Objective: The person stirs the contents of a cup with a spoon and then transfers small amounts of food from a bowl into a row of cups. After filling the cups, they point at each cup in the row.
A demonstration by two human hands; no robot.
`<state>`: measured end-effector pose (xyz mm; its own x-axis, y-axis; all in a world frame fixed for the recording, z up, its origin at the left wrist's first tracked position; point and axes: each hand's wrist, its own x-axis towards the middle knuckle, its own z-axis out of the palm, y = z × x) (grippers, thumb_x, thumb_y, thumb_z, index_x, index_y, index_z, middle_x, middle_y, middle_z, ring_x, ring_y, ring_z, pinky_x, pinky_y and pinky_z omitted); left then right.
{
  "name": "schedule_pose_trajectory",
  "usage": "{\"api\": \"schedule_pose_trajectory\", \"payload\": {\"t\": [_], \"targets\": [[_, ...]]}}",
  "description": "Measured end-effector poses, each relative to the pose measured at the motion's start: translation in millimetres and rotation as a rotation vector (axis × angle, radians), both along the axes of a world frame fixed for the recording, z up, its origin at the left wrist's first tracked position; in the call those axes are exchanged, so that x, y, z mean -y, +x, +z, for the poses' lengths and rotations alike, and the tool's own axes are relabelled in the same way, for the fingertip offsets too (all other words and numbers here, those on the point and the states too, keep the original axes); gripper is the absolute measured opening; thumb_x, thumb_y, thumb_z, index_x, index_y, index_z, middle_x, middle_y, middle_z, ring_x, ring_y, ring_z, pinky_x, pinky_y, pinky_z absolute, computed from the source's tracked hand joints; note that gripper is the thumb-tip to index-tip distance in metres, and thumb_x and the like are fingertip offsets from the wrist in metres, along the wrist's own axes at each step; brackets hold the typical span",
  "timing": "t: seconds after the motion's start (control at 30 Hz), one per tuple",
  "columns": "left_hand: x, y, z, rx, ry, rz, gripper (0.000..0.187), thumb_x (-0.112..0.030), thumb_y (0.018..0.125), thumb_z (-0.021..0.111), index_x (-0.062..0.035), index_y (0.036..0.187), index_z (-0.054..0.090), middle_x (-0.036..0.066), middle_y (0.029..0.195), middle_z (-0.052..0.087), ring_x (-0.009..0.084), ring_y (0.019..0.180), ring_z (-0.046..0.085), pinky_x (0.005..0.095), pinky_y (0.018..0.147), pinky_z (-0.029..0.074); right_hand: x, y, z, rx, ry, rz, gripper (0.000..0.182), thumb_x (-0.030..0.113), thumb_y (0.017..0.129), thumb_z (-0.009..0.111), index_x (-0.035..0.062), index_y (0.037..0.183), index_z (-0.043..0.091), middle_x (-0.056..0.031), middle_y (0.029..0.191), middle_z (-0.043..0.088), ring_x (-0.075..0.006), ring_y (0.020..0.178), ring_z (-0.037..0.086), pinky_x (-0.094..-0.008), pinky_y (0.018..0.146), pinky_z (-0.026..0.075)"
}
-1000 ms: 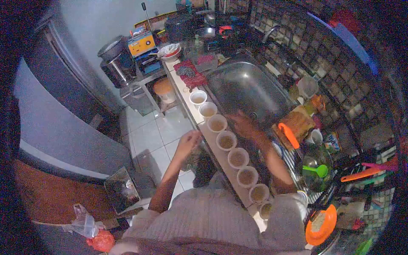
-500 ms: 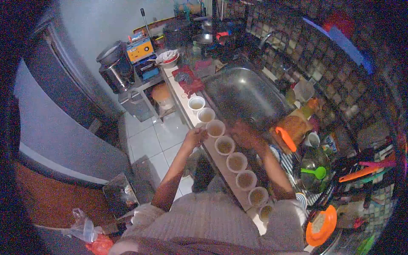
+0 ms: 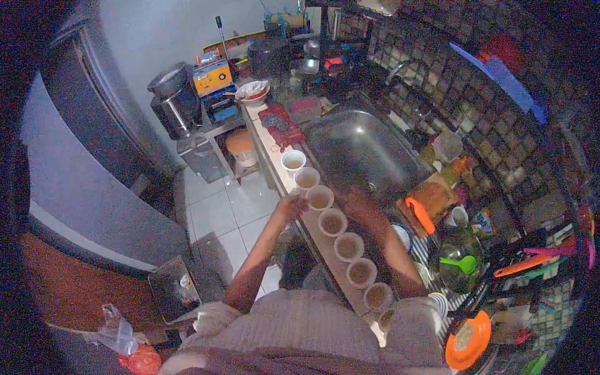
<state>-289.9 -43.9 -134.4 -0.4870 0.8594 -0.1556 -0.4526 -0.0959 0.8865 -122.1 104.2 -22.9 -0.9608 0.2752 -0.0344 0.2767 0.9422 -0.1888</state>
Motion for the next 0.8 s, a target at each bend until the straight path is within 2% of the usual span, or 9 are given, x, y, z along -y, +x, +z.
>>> {"api": "schedule_pose_trajectory", "payload": {"t": [0.07, 0.13, 0.27, 0.37, 0.43, 0.57, 0.67, 0.77, 0.8], "targets": [[8, 14, 33, -0.384, -0.142, 0.047, 0.019, -0.023, 0.079, 0.054, -0.0042, 0.076, 0.058, 0.002, 0.066, 0.058, 0.008, 0.053, 0.05, 0.0209, 0.046, 0.038, 3, -2, 6, -0.054, -0.04, 0.005, 0.049, 0.011, 0.075, 0.043, 0.0233, 0.122, 0.041, -0.0207, 0.094, 0.047, -0.035, 0.088, 0.049, -0.0416, 0.077, 0.042], [7, 10, 24, -0.378, -0.133, 0.018, 0.019, -0.022, 0.079, 0.055, -0.0039, 0.076, 0.058, 0.002, 0.067, 0.058, 0.0085, 0.055, 0.051, 0.0213, 0.047, 0.039, 11, -4, 21, -0.062, -0.057, -0.006, 0.049, 0.012, 0.076, 0.043, 0.0224, 0.123, 0.04, -0.0198, 0.094, 0.046, -0.0349, 0.087, 0.049, -0.0427, 0.078, 0.041], [3, 6, 19, -0.368, -0.138, -0.003, 0.019, -0.02, 0.079, 0.055, -0.0022, 0.074, 0.058, 0.003, 0.067, 0.059, 0.0101, 0.058, 0.053, 0.0229, 0.051, 0.041, -9, 0, -12, -0.059, -0.134, 0.082, 0.047, 0.011, 0.076, 0.044, 0.0201, 0.121, 0.042, -0.0194, 0.093, 0.047, -0.0337, 0.086, 0.048, -0.0428, 0.078, 0.04], [9, 16, 45, -0.433, -0.242, 0.044, 0.022, -0.022, 0.08, 0.054, -0.0013, 0.073, 0.059, 0.004, 0.066, 0.058, 0.0108, 0.058, 0.053, 0.0238, 0.051, 0.041, -7, 3, -6, -0.037, -0.122, 0.049, 0.044, 0.01, 0.075, 0.046, 0.0182, 0.118, 0.047, -0.0193, 0.089, 0.048, -0.0324, 0.084, 0.048, -0.0417, 0.077, 0.04], [7, 15, 43, -0.449, -0.241, 0.048, 0.023, -0.022, 0.081, 0.054, -0.0008, 0.073, 0.058, 0.004, 0.066, 0.058, 0.011, 0.058, 0.053, 0.024, 0.051, 0.041, -14, 6, -14, -0.065, -0.035, 0.169, 0.043, 0.009, 0.074, 0.048, 0.0176, 0.116, 0.049, -0.0179, 0.086, 0.049, -0.0307, 0.083, 0.048, -0.0395, 0.076, 0.04], [3, 13, 30, -0.551, -0.205, 0.079, 0.027, -0.025, 0.082, 0.054, 0.0003, 0.073, 0.058, 0.005, 0.065, 0.058, 0.0112, 0.057, 0.053, 0.0249, 0.051, 0.042, -22, 8, -33, -0.208, -0.121, 0.255, 0.042, 0.01, 0.074, 0.047, 0.0173, 0.116, 0.048, -0.0162, 0.087, 0.05, -0.0302, 0.084, 0.049, -0.0389, 0.076, 0.041], [1, 10, 20, -0.387, -0.113, 0.06, 0.027, -0.024, 0.081, 0.054, 0.0007, 0.073, 0.058, 0.005, 0.065, 0.058, 0.0112, 0.057, 0.053, 0.0252, 0.051, 0.042, -4, 4, -6, -0.06, -0.111, 0.139, 0.042, 0.01, 0.075, 0.047, 0.017, 0.116, 0.048, -0.0155, 0.091, 0.052, -0.0294, 0.085, 0.05, -0.0393, 0.077, 0.04], [2, 11, 31, -0.548, -0.253, 0.048, 0.025, -0.024, 0.081, 0.054, -0.0006, 0.074, 0.058, 0.005, 0.066, 0.058, 0.0109, 0.058, 0.054, 0.025, 0.052, 0.041, -2, -4, -4, 0.017, -0.118, 0.026, 0.042, 0.01, 0.075, 0.046, 0.0174, 0.117, 0.047, -0.0166, 0.1, 0.052, -0.0303, 0.092, 0.05, -0.0392, 0.083, 0.039], [3, 11, 30, -0.546, -0.254, 0.047, 0.025, -0.024, 0.081, 0.054, -0.0006, 0.074, 0.058, 0.005, 0.066, 0.058, 0.0109, 0.058, 0.054, 0.025, 0.052, 0.041, -1, -7, -4, -0.102, -0.145, 0.073, 0.042, 0.012, 0.076, 0.046, 0.0179, 0.118, 0.045, -0.0175, 0.104, 0.051, -0.0317, 0.097, 0.048, -0.0395, 0.086, 0.037]]}}
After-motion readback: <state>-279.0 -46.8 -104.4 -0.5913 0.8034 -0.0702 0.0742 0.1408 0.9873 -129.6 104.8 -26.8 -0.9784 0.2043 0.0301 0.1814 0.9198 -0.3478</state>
